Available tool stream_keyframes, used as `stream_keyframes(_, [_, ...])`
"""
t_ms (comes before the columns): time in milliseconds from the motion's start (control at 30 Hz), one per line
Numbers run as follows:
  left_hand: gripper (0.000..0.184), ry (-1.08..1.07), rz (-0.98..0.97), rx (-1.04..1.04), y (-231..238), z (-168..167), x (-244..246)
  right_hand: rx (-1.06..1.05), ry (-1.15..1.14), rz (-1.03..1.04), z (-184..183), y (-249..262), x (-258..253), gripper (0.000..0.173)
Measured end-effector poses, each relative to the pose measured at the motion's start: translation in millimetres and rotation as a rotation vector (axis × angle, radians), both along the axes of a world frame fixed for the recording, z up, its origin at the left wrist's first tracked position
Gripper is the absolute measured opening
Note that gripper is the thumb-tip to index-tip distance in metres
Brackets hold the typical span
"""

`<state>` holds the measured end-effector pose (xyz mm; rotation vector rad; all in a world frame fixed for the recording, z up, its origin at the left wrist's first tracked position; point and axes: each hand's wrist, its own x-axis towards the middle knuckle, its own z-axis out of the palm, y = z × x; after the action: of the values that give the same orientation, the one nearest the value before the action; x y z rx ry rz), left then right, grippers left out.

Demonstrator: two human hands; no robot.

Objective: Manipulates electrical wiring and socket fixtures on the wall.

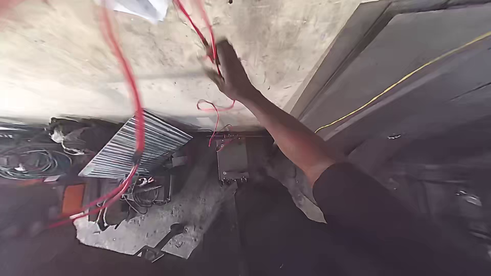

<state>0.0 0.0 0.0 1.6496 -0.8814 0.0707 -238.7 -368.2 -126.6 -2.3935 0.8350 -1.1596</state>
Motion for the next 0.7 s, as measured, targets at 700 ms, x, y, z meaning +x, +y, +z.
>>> stream_keyframes(700, [0.023,-0.566,-0.932,0.487,-132.4,-25.0,3.7,0.405,0.080,0.300,50.9,160.4,-16.4,0.025])
